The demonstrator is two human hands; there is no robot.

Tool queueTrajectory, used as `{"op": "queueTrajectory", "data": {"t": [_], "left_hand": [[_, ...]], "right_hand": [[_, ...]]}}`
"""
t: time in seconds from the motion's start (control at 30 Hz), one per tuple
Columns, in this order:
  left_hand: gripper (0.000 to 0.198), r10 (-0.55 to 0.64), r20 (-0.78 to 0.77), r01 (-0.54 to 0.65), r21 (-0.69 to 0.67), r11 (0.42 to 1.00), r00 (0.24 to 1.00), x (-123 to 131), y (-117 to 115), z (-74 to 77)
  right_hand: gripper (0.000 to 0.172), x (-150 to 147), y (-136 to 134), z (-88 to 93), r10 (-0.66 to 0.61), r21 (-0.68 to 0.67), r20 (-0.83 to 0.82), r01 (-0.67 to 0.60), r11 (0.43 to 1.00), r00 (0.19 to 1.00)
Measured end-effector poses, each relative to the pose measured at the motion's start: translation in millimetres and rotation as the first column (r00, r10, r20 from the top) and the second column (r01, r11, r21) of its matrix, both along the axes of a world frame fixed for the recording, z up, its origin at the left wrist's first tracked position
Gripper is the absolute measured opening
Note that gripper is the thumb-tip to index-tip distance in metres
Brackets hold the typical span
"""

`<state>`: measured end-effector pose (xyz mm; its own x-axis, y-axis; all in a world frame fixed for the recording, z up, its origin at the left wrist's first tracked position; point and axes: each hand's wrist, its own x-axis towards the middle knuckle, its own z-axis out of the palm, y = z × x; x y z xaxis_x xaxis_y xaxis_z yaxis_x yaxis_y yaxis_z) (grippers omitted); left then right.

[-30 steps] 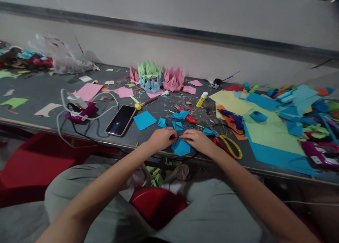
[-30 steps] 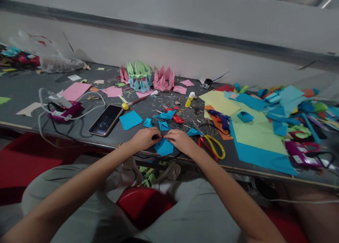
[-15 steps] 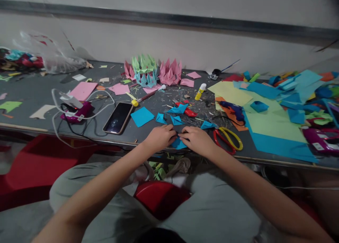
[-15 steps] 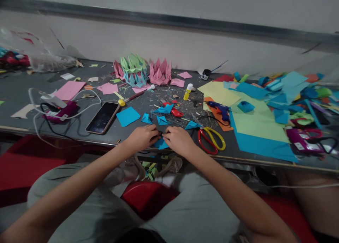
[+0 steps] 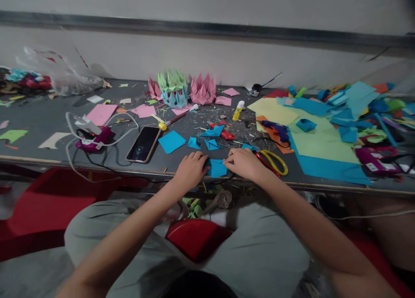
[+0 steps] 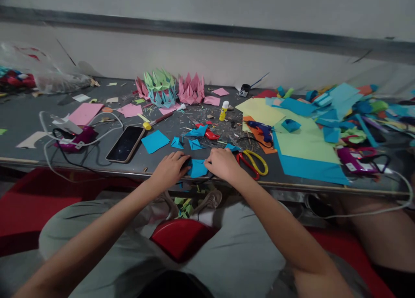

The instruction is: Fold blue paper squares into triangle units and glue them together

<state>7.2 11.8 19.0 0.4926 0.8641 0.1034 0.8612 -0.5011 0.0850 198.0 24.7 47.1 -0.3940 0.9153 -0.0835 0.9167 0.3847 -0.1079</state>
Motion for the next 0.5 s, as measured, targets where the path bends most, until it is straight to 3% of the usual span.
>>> {"op": "queueTrajectory", "data": {"t": [0.13, 0.27, 0.4, 0.5], "left_hand": [[0.024, 0.198, 0.043, -0.197, -0.023, 0.980, 0.979, 8.1, -7.4, 0.1], [0.020, 0.296, 0.041, -0.294, -0.054, 0.954, 0.954, 17.6, -12.5, 5.6], [0.023, 0.392, 0.020, -0.388, -0.117, 0.914, 0.920, 19.8, -14.6, 14.8], [0.027, 0.477, 0.007, -0.462, -0.235, 0.855, 0.879, 17.1, -13.5, 19.2]], "right_hand": [[0.032, -7.9, 3.9, -2.9, -0.034, 0.008, -0.050, 0.035, 0.999, 0.998], [0.025, -11.7, 12.2, -10.7, -0.041, -0.012, -0.126, 0.040, 0.999, 0.991], [0.016, -8.8, 19.1, -19.1, 0.031, -0.053, -0.236, -0.045, 0.998, 0.971], [0.010, -7.2, 19.0, -25.3, 0.118, -0.063, -0.329, -0.147, 0.987, 0.937]]}}
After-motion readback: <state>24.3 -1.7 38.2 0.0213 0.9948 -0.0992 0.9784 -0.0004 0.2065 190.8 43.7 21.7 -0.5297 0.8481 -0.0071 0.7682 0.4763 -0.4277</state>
